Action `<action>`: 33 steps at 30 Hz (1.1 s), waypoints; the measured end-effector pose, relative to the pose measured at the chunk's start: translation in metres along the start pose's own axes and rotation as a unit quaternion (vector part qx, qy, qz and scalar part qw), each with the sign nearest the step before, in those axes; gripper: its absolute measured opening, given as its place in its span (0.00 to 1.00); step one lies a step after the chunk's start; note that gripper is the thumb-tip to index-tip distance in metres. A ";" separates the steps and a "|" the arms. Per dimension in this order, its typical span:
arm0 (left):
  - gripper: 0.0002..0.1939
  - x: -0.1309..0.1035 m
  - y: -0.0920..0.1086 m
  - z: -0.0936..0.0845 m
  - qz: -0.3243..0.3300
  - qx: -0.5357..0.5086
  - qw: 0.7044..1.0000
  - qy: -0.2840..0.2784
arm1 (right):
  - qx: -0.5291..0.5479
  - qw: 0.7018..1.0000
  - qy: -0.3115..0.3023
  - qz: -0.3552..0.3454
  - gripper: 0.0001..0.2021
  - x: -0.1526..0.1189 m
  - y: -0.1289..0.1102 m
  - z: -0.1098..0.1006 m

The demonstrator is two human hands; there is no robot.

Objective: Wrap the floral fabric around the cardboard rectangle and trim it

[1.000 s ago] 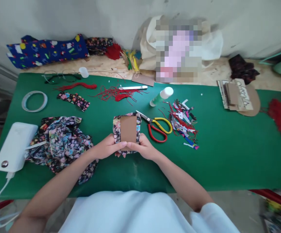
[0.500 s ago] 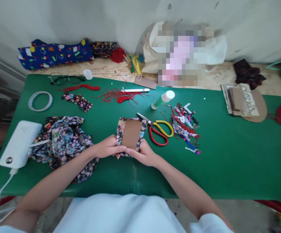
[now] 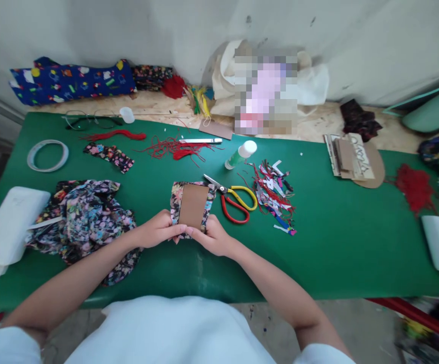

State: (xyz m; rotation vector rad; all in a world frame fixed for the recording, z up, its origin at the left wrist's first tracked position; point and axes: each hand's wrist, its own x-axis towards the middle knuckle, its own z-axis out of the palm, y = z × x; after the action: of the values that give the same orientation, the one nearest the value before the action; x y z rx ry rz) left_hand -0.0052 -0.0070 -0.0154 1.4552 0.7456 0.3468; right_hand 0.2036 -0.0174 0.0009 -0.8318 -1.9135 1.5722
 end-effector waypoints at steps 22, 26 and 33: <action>0.30 -0.007 0.014 -0.008 0.051 0.108 0.993 -0.009 | -0.015 0.998 0.024 -0.054 0.16 -0.005 0.017 0.009; 0.29 -0.006 0.015 -0.007 0.054 0.115 0.992 -0.018 | 0.011 0.997 0.060 -0.043 0.17 -0.005 0.016 0.011; 0.28 -0.006 0.012 -0.007 0.075 0.134 0.987 -0.039 | 0.057 0.995 0.083 -0.021 0.19 -0.004 0.016 0.012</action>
State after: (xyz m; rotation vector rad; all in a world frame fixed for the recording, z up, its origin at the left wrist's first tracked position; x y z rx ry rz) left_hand -0.0113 -0.0042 -0.0022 1.7747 0.6373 0.3101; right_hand 0.1998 -0.0257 -0.0168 -0.8397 -1.6984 1.5207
